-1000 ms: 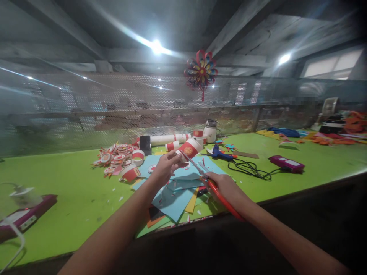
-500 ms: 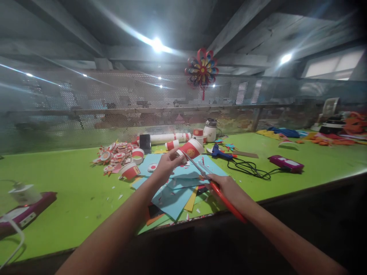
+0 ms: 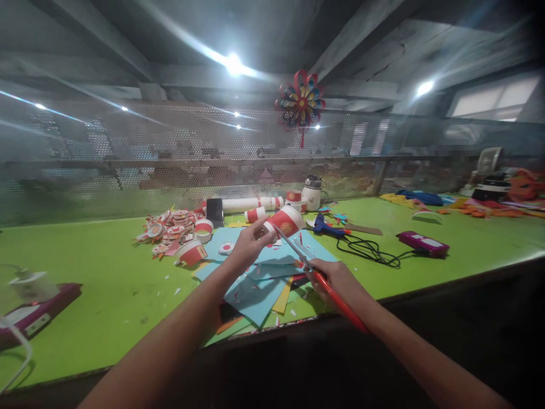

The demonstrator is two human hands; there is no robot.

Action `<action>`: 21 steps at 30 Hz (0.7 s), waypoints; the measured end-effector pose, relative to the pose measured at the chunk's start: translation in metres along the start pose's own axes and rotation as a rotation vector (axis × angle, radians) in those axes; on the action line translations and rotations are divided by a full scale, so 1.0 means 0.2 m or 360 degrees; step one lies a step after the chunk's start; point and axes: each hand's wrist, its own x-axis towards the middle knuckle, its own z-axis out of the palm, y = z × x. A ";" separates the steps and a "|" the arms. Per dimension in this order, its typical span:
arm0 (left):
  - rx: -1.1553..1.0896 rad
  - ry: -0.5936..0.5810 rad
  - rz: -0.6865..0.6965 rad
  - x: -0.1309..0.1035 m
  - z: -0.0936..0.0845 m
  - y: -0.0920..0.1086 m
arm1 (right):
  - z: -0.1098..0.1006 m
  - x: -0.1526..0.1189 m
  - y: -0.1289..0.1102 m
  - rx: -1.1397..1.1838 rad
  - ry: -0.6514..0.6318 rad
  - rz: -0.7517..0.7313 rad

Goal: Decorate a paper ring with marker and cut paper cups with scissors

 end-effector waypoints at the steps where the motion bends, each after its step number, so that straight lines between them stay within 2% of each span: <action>1: -0.0036 -0.0004 -0.0019 0.00 0.00 0.00 | 0.00 0.00 0.00 0.0012 0.0012 -0.0005; 9: -0.0246 -0.0125 -0.0143 -0.02 0.02 0.05 | -0.02 -0.01 0.02 0.0081 0.0016 -0.0034; 21: 0.0004 0.0031 0.0017 -0.02 0.00 0.02 | -0.01 0.02 -0.01 -0.0012 -0.0002 0.0023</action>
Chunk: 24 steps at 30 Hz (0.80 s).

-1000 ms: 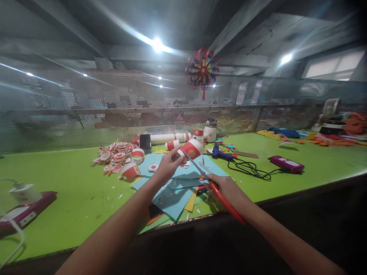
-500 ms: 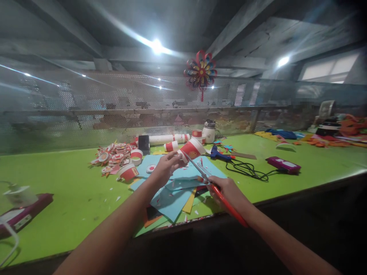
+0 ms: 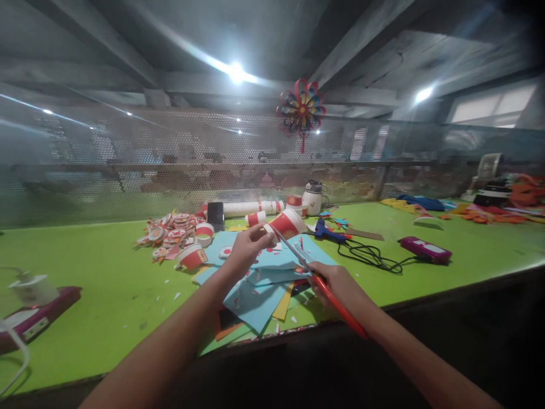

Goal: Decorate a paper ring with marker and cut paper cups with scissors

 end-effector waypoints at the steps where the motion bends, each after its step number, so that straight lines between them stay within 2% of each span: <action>1: 0.0030 0.0003 0.0008 0.00 0.00 0.00 | 0.00 0.00 0.00 -0.0005 -0.0011 0.0007; 7: 0.0191 0.0048 0.0079 0.02 0.00 -0.02 | 0.00 0.00 0.01 -0.0001 -0.0006 0.0033; 14: 0.0314 0.0136 0.0090 -0.02 0.04 0.04 | 0.00 0.01 0.00 0.0046 -0.0009 0.0023; 20: 0.0216 0.0167 0.0047 -0.02 0.04 0.03 | 0.02 0.00 -0.01 0.0058 0.0029 0.0001; 24: 0.0019 0.0089 -0.0025 0.00 0.03 0.00 | 0.01 0.00 0.00 0.0083 0.0053 -0.0026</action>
